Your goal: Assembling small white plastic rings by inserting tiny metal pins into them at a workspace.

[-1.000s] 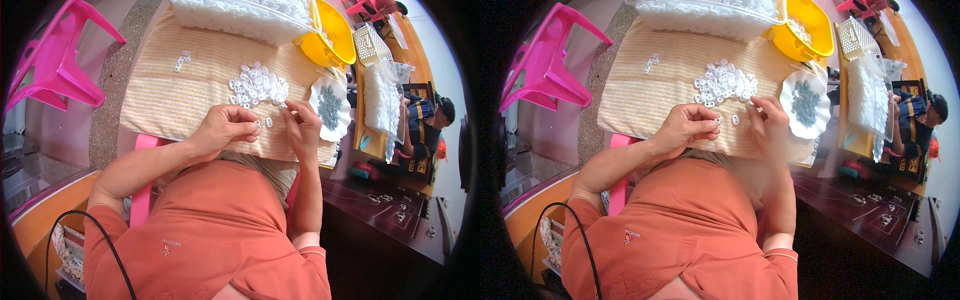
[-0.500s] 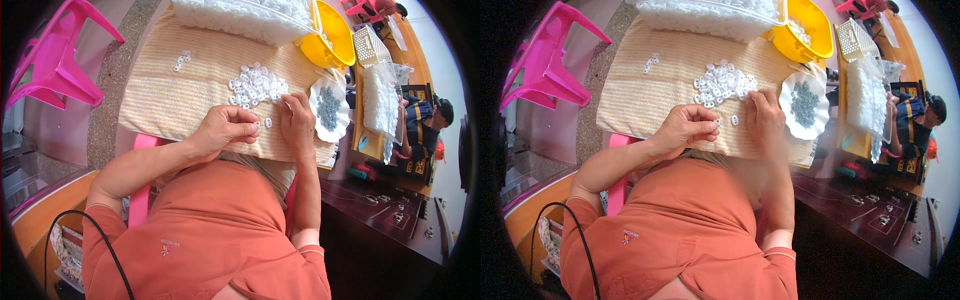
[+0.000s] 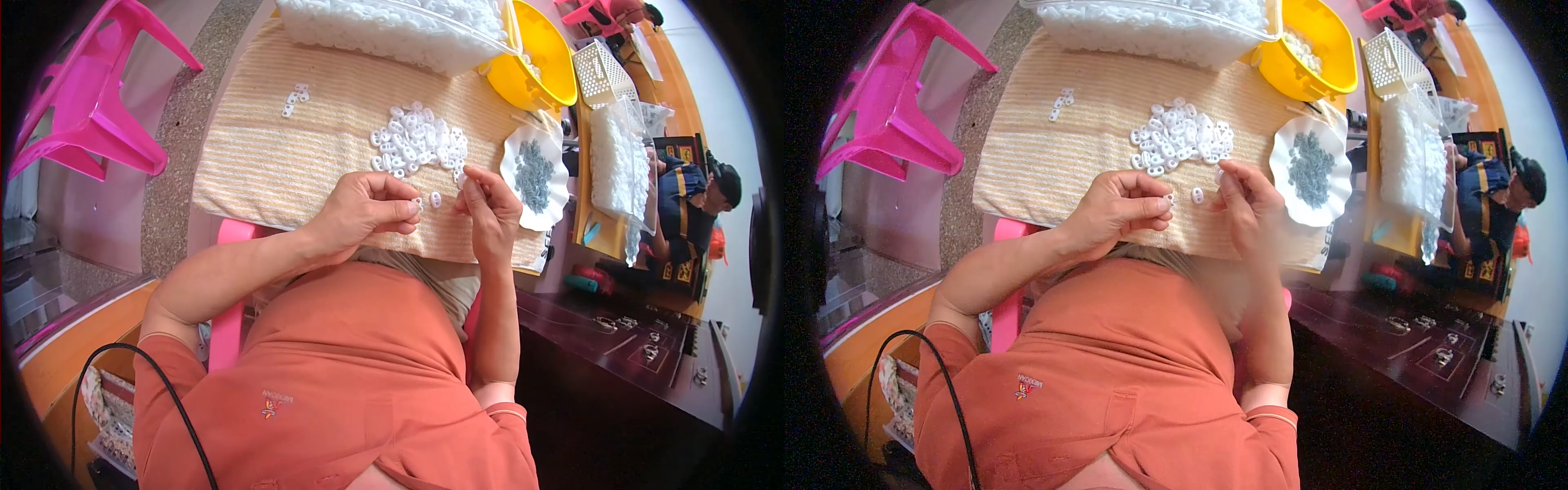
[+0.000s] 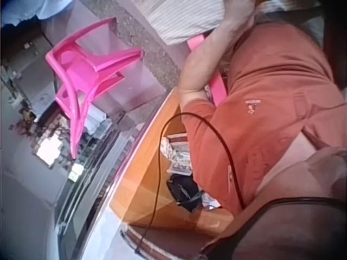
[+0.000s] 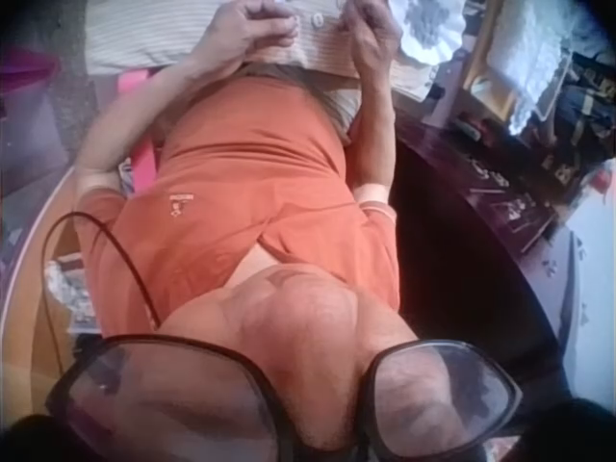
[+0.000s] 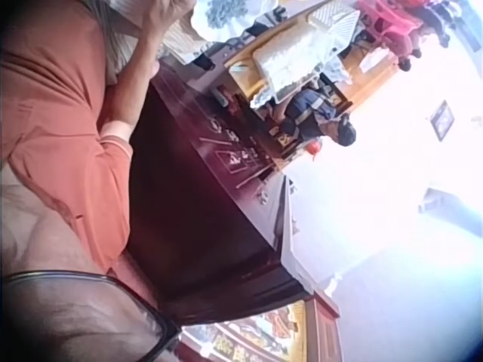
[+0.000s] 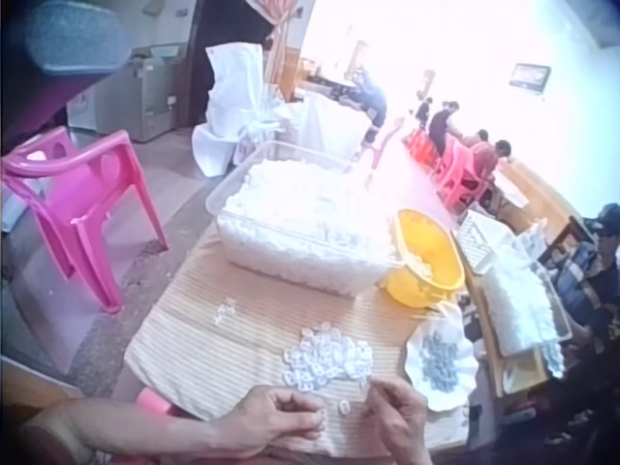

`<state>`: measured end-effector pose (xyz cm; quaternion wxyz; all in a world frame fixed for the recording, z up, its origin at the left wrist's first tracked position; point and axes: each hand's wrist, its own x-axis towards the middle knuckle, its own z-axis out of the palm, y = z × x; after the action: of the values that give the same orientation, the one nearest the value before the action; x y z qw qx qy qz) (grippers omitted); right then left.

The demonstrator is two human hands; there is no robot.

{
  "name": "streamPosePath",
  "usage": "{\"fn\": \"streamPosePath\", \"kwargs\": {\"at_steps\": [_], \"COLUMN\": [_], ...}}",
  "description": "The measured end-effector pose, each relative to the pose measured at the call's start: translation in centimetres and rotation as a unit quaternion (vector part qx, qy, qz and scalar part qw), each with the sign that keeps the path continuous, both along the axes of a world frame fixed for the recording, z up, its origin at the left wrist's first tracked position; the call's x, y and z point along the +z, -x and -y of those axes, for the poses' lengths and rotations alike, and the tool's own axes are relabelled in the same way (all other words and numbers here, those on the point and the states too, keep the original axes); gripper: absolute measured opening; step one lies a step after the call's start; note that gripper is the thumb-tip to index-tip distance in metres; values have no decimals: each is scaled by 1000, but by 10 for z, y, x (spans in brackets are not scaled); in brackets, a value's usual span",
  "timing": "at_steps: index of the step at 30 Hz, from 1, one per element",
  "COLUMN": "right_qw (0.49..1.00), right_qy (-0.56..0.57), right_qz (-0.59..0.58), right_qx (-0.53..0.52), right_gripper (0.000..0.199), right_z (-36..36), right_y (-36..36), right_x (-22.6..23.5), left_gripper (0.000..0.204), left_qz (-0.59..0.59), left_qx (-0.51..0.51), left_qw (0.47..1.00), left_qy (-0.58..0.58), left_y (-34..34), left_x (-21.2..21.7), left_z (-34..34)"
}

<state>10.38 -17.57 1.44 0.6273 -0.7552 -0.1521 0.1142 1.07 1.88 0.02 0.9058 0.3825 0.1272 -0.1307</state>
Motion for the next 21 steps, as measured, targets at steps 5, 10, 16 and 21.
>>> {"fn": "streamPosePath", "kwargs": {"at_steps": [5,10,16,21], "right_qw": [989,963,962,966], "right_qy": [-107,-185,-165,-138], "right_qz": [-100,-191,-210,-200], "right_qx": [14,39,62,87], "right_gripper": [20,19,23,25], "right_z": [2,-1,-4,-3], "right_y": [5,10,15,17], "right_x": [-2,-2,-4,-8], "left_gripper": [18,19,18,15], "left_qz": [0,6,9,5], "left_qx": [-1,0,1,5], "left_qw": [1000,1000,1000,1000], "left_qy": [-1,-6,1,4], "left_y": [0,0,0,0], "left_x": [0,-1,-1,2], "left_z": [0,0,-1,-1]}}
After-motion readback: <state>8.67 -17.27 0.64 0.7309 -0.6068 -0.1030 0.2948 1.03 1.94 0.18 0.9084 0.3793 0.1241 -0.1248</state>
